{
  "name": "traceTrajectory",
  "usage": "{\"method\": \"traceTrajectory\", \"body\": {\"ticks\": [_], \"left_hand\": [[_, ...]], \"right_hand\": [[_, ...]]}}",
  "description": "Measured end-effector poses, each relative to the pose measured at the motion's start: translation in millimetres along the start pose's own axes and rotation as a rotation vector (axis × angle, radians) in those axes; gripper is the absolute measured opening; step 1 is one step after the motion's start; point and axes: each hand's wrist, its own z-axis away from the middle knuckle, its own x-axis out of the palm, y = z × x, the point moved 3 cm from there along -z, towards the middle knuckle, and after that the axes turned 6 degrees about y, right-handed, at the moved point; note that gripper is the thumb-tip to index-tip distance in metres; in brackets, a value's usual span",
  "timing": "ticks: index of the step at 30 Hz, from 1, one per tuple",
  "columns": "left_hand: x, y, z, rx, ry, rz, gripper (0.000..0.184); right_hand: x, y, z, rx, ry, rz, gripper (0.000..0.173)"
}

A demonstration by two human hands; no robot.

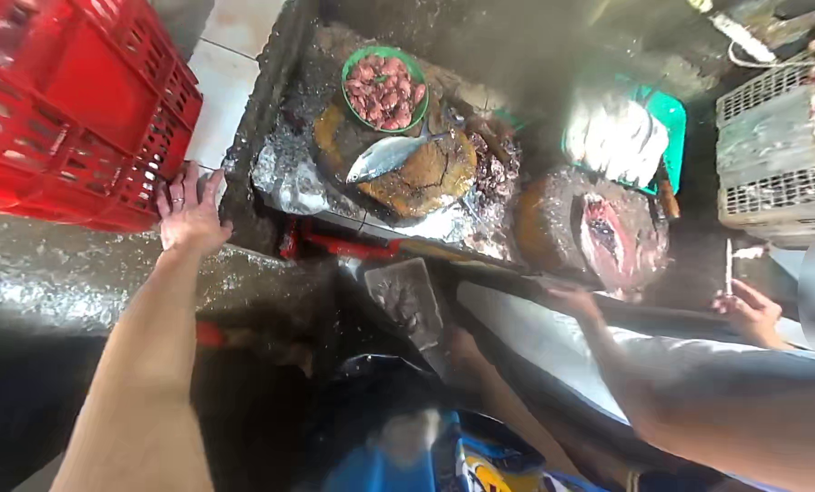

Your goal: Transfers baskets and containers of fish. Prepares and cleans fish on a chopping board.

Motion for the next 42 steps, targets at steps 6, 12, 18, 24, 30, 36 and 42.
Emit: {"method": "traceTrajectory", "body": {"ticks": [6, 12, 18, 24, 30, 36, 42], "left_hand": [[-1, 3, 3, -0.013, -0.033, 0.013, 0.102], [-7, 15, 4, -0.029, -0.036, 0.033, 0.104], [-1, 21, 7, -0.086, 0.07, 0.008, 0.104], [-17, 38, 17, -0.121, -0.003, 0.005, 0.1], [-7, 45, 2, -0.174, -0.002, -0.049, 0.109], [7, 53, 10, -0.175, 0.125, -0.103, 0.106], [8, 60, 13, -0.235, 0.079, -0.163, 0.103]], "right_hand": [[-20, -49, -33, -0.024, 0.026, -0.196, 0.039], [-64, -37, 35, -0.198, 0.296, -0.395, 0.034], [0, 50, 41, -0.024, 0.148, -0.3, 0.039], [39, 56, 33, 0.041, 0.087, -0.367, 0.041], [-17, 29, 31, -0.115, 0.238, -0.471, 0.036], [-4, 63, -10, 0.003, 0.184, -0.35, 0.045], [-33, 27, -33, -0.039, 0.174, -0.393, 0.04]]}}
